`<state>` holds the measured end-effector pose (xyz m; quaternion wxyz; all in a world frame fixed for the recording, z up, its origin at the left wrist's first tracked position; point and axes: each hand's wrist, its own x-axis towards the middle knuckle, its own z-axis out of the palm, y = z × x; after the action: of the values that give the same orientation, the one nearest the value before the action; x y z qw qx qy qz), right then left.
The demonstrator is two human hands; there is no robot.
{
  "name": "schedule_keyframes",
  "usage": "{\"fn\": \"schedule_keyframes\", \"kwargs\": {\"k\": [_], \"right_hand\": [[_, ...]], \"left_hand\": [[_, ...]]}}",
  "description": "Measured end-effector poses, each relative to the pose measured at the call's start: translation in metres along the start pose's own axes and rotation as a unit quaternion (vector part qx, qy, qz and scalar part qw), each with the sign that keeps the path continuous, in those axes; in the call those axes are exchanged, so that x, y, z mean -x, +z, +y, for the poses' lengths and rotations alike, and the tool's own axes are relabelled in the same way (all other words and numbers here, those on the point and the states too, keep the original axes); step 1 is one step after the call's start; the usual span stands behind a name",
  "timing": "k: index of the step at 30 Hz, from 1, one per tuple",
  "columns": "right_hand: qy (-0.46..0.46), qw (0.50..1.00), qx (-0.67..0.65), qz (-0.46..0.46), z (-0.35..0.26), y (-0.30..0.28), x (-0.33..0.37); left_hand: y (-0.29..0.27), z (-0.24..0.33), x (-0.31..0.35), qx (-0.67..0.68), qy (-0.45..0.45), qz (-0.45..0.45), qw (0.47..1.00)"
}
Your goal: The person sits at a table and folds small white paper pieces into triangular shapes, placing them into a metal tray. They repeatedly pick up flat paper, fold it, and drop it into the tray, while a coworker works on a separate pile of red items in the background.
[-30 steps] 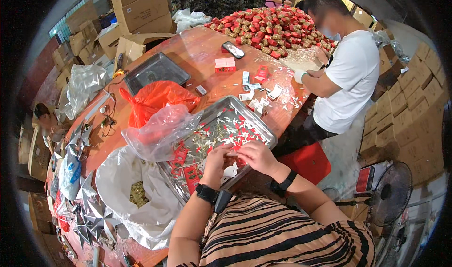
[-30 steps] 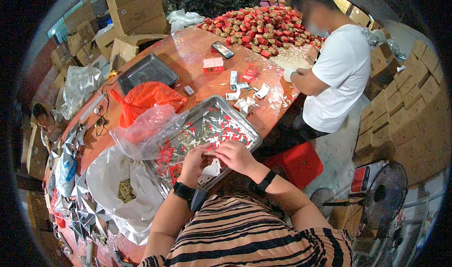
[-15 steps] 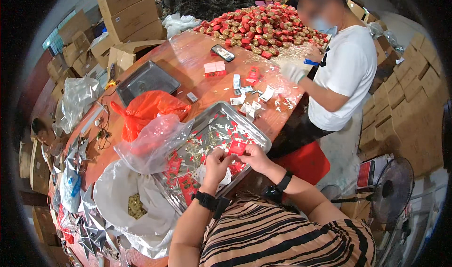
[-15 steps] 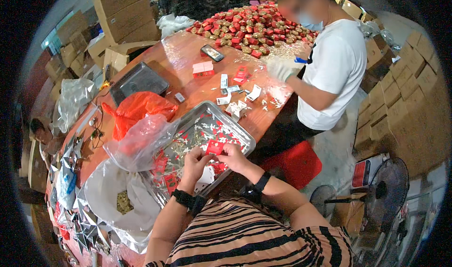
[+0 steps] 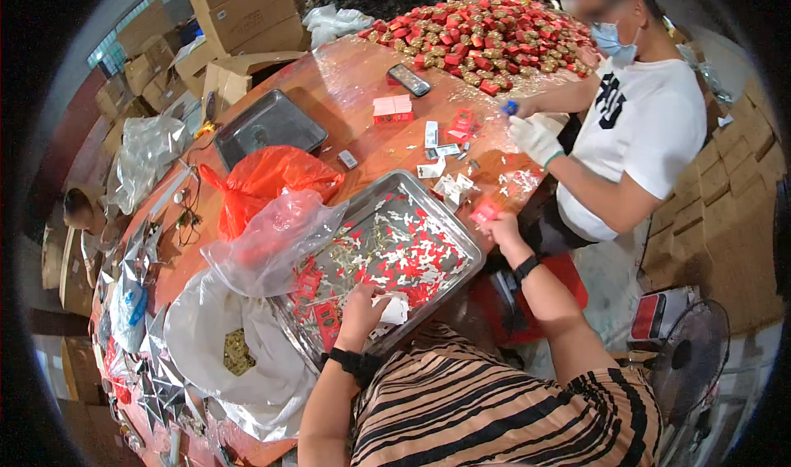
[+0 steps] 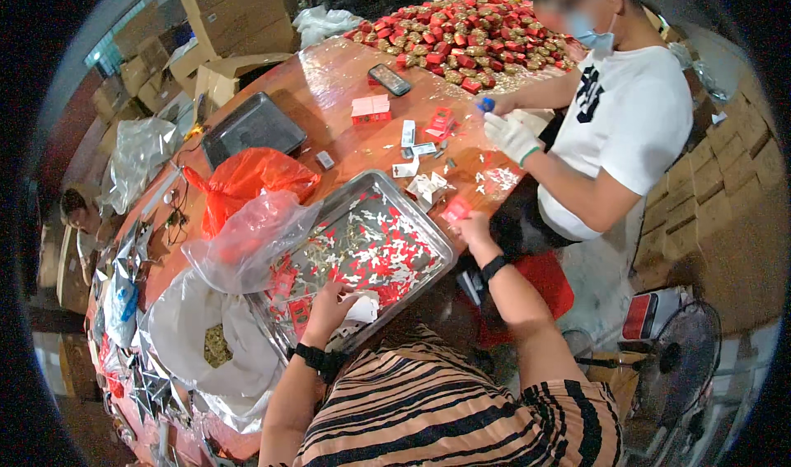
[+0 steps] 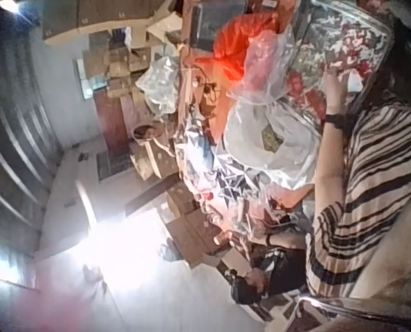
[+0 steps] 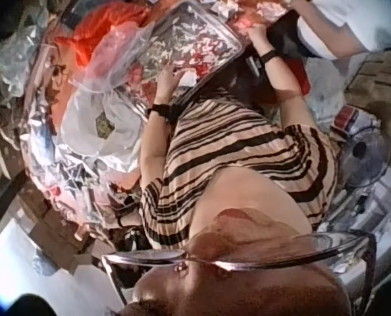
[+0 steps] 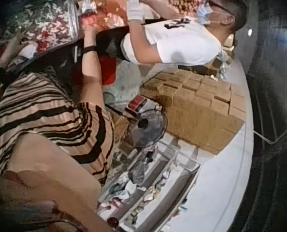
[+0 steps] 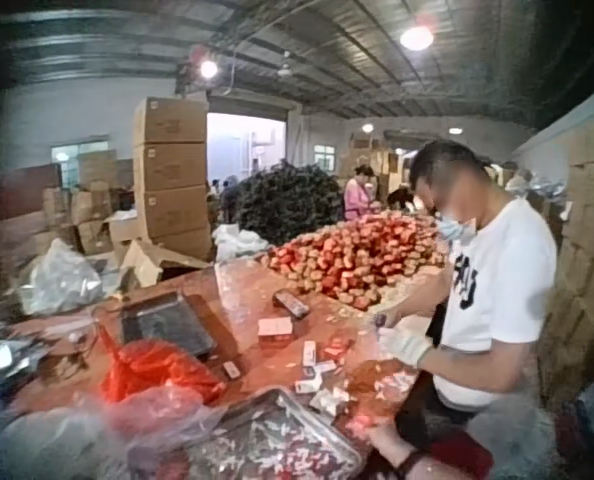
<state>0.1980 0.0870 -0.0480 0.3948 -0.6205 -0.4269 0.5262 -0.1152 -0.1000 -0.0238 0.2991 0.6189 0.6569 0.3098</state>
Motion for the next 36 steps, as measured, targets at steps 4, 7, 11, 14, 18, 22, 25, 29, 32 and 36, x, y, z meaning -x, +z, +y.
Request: {"fn": "schedule_keyframes", "kwargs": {"k": [4,7,11,14,18,22,25,29,32,36], "right_hand": [[0.115,0.985,-0.126,-0.015,0.020,-0.014,-0.066],[-0.074,0.978,0.099,0.168,0.041,-0.002,-0.090],[-0.308,0.944,0.117,0.017,0.000,0.072,-0.020],[-0.304,0.893,0.290,-0.162,-0.002,0.125,-0.004],[-0.341,0.823,0.436,-0.128,0.025,0.155,-0.017],[-0.340,0.853,0.373,-0.135,0.022,0.155,-0.016],[-0.309,0.870,0.337,-0.186,0.003,0.136,-0.006],[-0.255,0.924,0.194,-0.211,-0.019,0.120,0.020],[-0.110,0.944,0.051,-0.307,-0.033,0.115,0.043],[-0.053,0.925,-0.006,-0.375,-0.060,0.118,0.088]], "left_hand": [[0.004,-0.019,0.010,-0.050,0.047,0.051,0.996],[0.001,-0.013,0.018,-0.067,-0.005,0.028,0.997],[-0.004,-0.016,0.028,-0.151,0.036,0.011,0.988],[-0.004,-0.003,0.026,-0.251,0.062,-0.019,0.966],[-0.001,0.000,0.021,-0.329,0.087,-0.050,0.939],[0.000,-0.009,0.023,-0.325,0.083,-0.057,0.940],[0.000,-0.009,0.026,-0.274,0.073,-0.035,0.958],[-0.017,0.010,0.028,-0.163,0.081,0.031,0.983],[-0.013,0.003,0.023,0.126,-0.020,0.057,0.990],[-0.027,0.025,0.012,0.239,-0.084,0.053,0.966]]}}
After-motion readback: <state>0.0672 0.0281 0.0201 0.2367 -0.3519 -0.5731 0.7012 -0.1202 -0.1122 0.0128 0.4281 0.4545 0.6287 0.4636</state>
